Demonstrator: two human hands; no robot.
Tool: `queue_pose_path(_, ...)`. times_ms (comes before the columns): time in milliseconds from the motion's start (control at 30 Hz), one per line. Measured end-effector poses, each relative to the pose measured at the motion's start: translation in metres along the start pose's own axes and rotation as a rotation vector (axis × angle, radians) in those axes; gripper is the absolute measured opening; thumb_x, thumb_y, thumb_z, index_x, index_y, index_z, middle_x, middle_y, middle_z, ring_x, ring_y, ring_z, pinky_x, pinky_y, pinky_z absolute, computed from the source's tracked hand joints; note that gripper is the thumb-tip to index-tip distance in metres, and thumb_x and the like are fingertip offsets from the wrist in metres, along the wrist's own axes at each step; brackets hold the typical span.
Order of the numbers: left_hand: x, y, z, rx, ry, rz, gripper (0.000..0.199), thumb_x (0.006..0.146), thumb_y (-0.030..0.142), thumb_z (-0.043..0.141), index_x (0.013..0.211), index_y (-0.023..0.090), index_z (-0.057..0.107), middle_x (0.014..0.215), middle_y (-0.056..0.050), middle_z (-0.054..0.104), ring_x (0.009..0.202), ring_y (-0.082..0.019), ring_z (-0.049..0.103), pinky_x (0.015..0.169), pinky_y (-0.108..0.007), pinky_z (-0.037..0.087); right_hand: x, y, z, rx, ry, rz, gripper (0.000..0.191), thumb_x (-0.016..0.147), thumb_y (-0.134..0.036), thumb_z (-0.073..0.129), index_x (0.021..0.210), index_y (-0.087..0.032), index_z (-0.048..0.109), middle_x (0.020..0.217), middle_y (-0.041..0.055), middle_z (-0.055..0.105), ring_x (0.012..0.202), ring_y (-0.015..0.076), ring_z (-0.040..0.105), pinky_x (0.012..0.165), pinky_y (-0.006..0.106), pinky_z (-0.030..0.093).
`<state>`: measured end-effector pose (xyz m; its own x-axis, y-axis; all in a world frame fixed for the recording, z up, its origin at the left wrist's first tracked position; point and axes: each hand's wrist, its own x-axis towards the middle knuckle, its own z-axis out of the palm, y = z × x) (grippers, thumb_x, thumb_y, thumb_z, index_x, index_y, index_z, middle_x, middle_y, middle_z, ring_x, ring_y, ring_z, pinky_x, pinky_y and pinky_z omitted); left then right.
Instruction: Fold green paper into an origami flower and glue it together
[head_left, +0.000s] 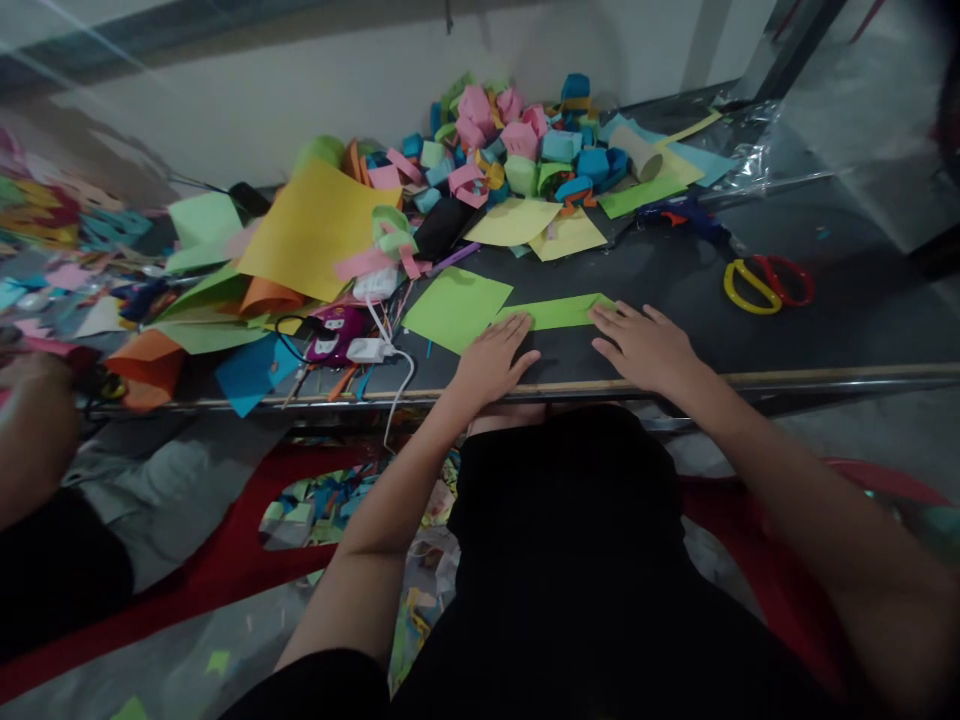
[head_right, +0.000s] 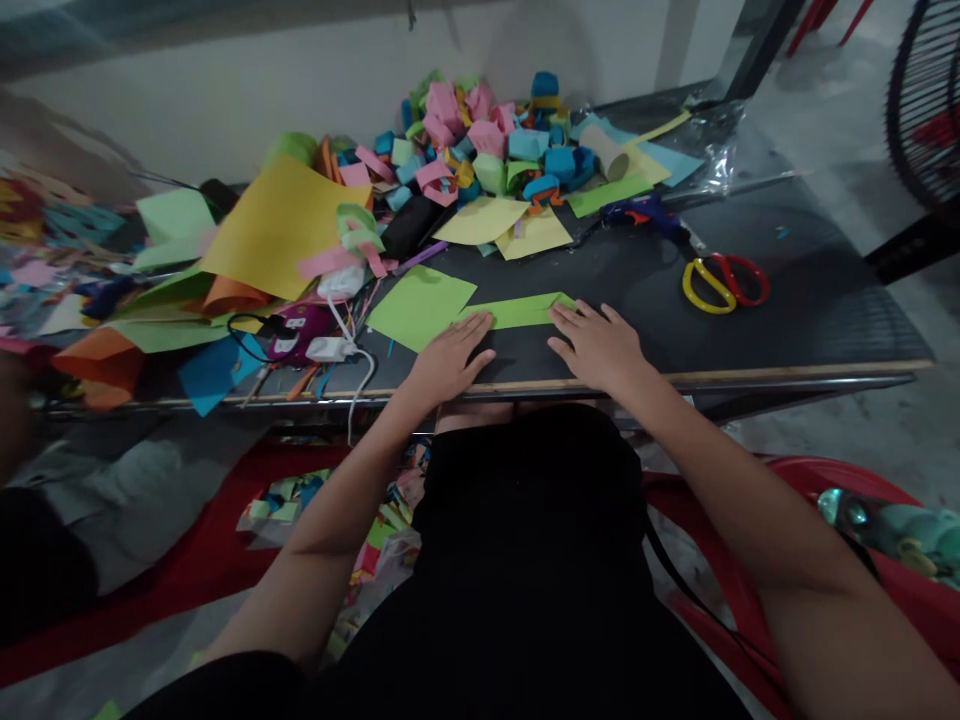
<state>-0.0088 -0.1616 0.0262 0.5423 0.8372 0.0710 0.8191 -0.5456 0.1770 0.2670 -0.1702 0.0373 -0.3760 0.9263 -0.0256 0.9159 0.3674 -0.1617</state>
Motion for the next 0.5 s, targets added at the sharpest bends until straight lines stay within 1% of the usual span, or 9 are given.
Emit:
queue_pose_path(33,0.000,-0.003,-0.002,0.018,0.007,0.005,0.061,0.110,0.047,0.032,0.159,0.012,0.045,0.165,-0.014,0.046,0.155,-0.026,0.044,0.127,-0.043,0.036,0.001,-0.002,0.001,-0.020,0.048,-0.011,0.061,0.107,-0.049,0.034,0.159,-0.024,0.051,0.161,0.0081,0.053,0.150,0.0354,0.046,0.122,0.058,0.035)
queue_pose_path(100,0.005,-0.005,-0.005,0.064,0.031,0.017,0.053,0.110,0.041,0.037,0.151,0.013,0.055,0.157,-0.014,0.057,0.147,-0.026,0.053,0.121,-0.043,0.043,0.007,-0.009,0.001,-0.061,0.163,-0.045,0.052,0.106,-0.044,0.041,0.146,-0.020,0.065,0.141,0.0143,0.069,0.136,0.0368,0.057,0.115,0.056,0.041)
queue_pose_path(167,0.015,-0.006,-0.007,0.115,0.062,0.041,0.043,0.109,0.037,0.044,0.137,0.014,0.066,0.144,-0.015,0.068,0.133,-0.027,0.063,0.111,-0.042,0.049,0.019,-0.016,-0.002,-0.085,0.254,-0.114,0.043,0.104,-0.039,0.048,0.130,-0.016,0.074,0.119,0.0179,0.076,0.119,0.0366,0.063,0.104,0.052,0.046)
queue_pose_path(200,0.021,-0.007,-0.008,0.140,0.075,0.062,0.037,0.108,0.035,0.048,0.129,0.014,0.071,0.136,-0.015,0.073,0.126,-0.027,0.067,0.106,-0.042,0.051,0.025,-0.018,-0.004,-0.090,0.282,-0.160,0.039,0.103,-0.037,0.052,0.126,-0.015,0.075,0.115,0.0183,0.076,0.114,0.0359,0.063,0.098,0.050,0.047)
queue_pose_path(267,0.031,-0.010,-0.009,0.185,0.102,0.113,0.031,0.106,0.034,0.053,0.113,0.014,0.075,0.117,-0.016,0.078,0.112,-0.027,0.070,0.095,-0.040,0.054,0.037,-0.018,-0.009,-0.093,0.322,-0.247,0.035,0.101,-0.036,0.058,0.123,-0.016,0.076,0.124,0.0184,0.072,0.115,0.0353,0.061,0.093,0.047,0.047)
queue_pose_path(333,0.038,-0.014,-0.010,0.223,0.127,0.161,0.030,0.105,0.036,0.055,0.104,0.014,0.075,0.102,-0.016,0.079,0.105,-0.028,0.069,0.088,-0.039,0.053,0.046,-0.012,-0.011,-0.091,0.336,-0.300,0.033,0.101,-0.037,0.060,0.121,-0.018,0.077,0.138,0.0172,0.065,0.121,0.0358,0.059,0.094,0.047,0.045)
queue_pose_path(367,0.040,-0.016,-0.011,0.236,0.135,0.179,0.031,0.106,0.037,0.054,0.101,0.015,0.075,0.098,-0.016,0.078,0.103,-0.028,0.069,0.086,-0.038,0.053,0.049,-0.007,-0.011,-0.079,0.322,-0.319,0.032,0.101,-0.038,0.059,0.119,-0.020,0.079,0.140,0.0163,0.065,0.122,0.0357,0.058,0.096,0.048,0.044)
queue_pose_path(433,0.043,-0.018,-0.010,0.247,0.142,0.198,0.034,0.107,0.038,0.051,0.099,0.016,0.076,0.095,-0.014,0.076,0.103,-0.027,0.068,0.085,-0.037,0.053,0.054,0.004,-0.007,-0.013,0.257,-0.357,0.033,0.102,-0.042,0.058,0.114,-0.022,0.082,0.133,0.0144,0.069,0.117,0.0334,0.060,0.095,0.047,0.045)
queue_pose_path(500,0.046,-0.018,-0.010,0.247,0.140,0.203,0.033,0.107,0.035,0.049,0.099,0.017,0.076,0.096,-0.013,0.075,0.104,-0.026,0.067,0.085,-0.036,0.052,0.060,0.014,-0.001,0.086,0.218,-0.347,0.035,0.102,-0.047,0.057,0.108,-0.024,0.084,0.114,0.0132,0.074,0.105,0.0306,0.062,0.090,0.045,0.048)
